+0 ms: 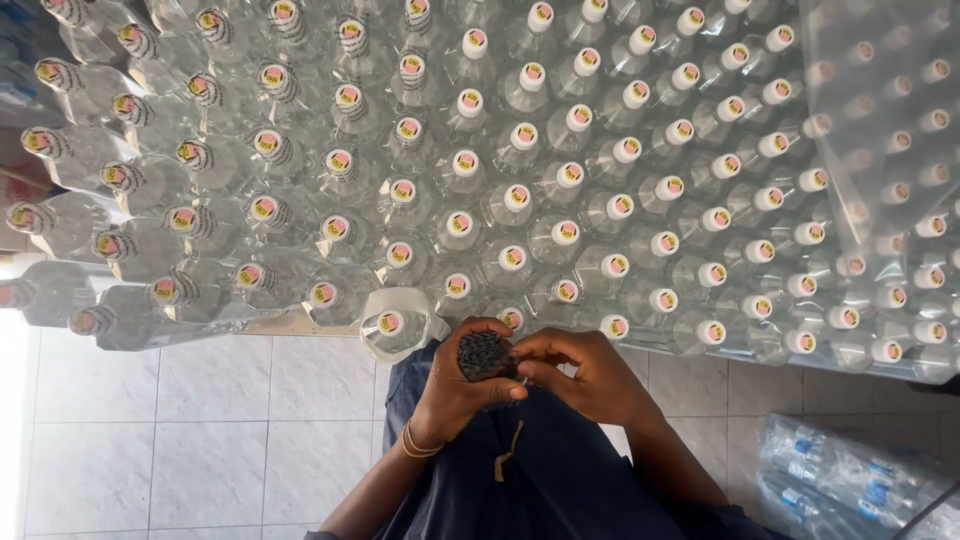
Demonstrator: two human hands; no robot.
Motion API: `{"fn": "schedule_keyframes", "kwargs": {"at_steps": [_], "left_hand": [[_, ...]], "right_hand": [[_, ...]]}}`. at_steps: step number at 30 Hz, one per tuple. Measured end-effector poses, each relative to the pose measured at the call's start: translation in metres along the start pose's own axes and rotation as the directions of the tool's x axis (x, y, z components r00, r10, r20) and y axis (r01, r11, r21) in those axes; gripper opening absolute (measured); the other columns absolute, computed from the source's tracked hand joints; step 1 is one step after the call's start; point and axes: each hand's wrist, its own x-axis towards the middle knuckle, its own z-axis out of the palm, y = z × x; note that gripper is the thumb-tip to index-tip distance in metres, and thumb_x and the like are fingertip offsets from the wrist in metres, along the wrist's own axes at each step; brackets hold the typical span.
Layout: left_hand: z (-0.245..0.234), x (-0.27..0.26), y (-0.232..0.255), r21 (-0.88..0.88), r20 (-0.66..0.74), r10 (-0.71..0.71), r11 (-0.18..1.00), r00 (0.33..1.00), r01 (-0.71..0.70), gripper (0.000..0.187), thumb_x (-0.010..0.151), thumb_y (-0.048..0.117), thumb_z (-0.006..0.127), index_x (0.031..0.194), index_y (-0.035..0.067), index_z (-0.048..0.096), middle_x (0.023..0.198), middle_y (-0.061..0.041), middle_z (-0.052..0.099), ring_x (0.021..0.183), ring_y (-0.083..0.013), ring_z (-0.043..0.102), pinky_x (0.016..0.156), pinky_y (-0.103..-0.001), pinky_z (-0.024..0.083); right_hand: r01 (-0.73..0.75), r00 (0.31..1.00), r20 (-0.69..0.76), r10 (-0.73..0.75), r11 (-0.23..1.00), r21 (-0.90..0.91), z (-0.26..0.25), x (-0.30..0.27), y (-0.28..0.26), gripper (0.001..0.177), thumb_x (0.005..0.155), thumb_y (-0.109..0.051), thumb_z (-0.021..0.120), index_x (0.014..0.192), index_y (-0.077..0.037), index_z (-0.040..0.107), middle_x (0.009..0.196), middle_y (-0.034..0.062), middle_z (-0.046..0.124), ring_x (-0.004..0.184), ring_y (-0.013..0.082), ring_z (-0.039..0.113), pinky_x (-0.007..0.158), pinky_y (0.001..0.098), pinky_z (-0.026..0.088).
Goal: Manually applying plastic seals to the caps of water bottles arranged in a large grid.
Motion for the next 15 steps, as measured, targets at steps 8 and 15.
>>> {"fn": "schedule_keyframes", "kwargs": {"at_steps": [8, 15], "left_hand": [[0.001, 0.003, 0.001, 0.104, -0.096, 0.030, 0.994, 0.995, -0.020, 0.056, 0.079, 0.008, 0.100, 0.123, -0.003, 0.068, 0.092, -0.025, 0.077, 0.087, -0.0341, 0.082, 0.075, -0.043, 0.069], [0.010, -0.002, 0.018, 0.108, -0.103, -0.004, 0.994, 0.995, 0.015, 0.048, 0.082, 0.000, 0.092, 0.122, 0.006, 0.066, 0.090, -0.011, 0.075, 0.075, -0.0167, 0.072, 0.072, -0.030, 0.063]], "right_hand": [[0.027, 0.999, 0.033, -0.023, 0.992, -0.126, -0.007, 0.011, -0.027, 0.018, 0.096, -0.005, 0.077, 0.114, -0.002, 0.081, 0.085, 0.0181, 0.085, 0.077, 0.0325, 0.083, 0.070, 0.0464, 0.067], [0.097, 0.990, -0.063, -0.128, 0.928, -0.360, -0.029, 0.016, -0.006, 0.017, 0.102, -0.025, 0.073, 0.113, -0.016, 0.082, 0.103, 0.0054, 0.086, 0.080, 0.0139, 0.078, 0.073, 0.0275, 0.063]]}}
